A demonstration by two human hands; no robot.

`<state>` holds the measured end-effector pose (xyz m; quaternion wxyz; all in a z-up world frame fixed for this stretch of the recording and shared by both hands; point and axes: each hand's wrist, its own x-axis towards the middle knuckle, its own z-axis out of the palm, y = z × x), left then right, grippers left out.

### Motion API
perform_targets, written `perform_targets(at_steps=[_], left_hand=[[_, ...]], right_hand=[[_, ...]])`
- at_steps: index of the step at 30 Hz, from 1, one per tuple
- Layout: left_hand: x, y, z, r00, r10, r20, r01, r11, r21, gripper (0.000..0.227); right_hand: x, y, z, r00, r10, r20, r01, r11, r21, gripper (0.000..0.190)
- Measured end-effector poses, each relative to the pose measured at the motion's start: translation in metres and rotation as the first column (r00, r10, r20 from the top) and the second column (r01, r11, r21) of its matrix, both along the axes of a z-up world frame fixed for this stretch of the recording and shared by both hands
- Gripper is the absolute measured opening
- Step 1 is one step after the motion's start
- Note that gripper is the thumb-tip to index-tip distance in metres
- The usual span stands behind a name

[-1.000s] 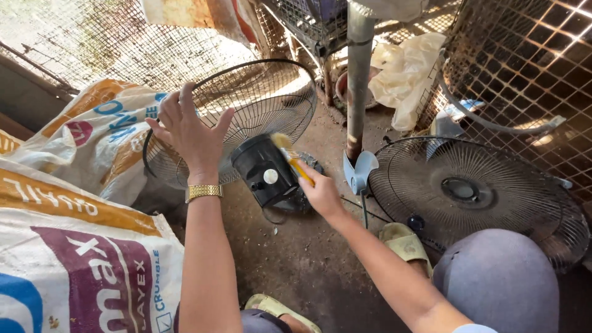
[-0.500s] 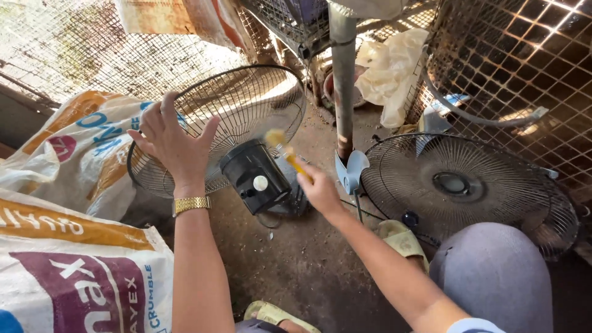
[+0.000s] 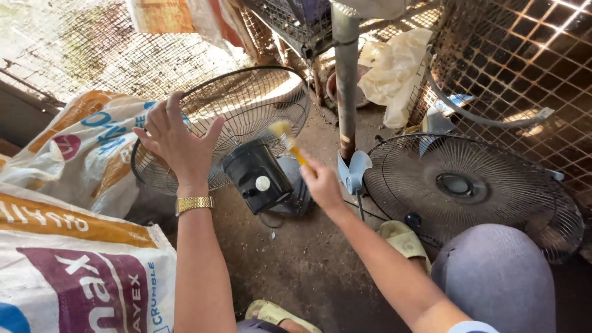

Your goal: Cleaning dust from a fan motor housing and metal guard using a small paintbrush.

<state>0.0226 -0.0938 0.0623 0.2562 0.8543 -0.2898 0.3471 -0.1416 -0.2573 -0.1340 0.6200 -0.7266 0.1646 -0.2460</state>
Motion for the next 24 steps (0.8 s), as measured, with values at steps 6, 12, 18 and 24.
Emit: perform_targets(at_steps=[6,12,18,24], left_hand=[[-0.003,-0.002,-0.004,1.000,-0.006,-0.011,0.006,1.000,0.022,0.082],[-0.074,0.002,-0.062,0.983,0.136,-0.119,-0.167,0.936,-0.310,0.074],[-0.122,0.015,-0.127,0.416,-0.194,-0.888,-0.541,0.732,-0.414,0.070],[-0.120,0.000,-0.121,0.012,-0.451,-0.892,-0.513,0.763,-0.393,0.107]], right_hand=[[-0.008,-0.017,0.001,0.980,0.107,-0.170,-0.122,0.989,-0.081,0.044],[-0.027,-0.035,-0.006,0.934,0.050,-0.353,-0.047,0.999,0.017,0.045],[-0.047,-0.032,0.013,0.982,0.148,-0.120,-0.128,0.978,0.163,0.042],[-0.081,-0.009,0.072,0.980,0.142,-0.140,-0.145,0.989,-0.016,0.052]])
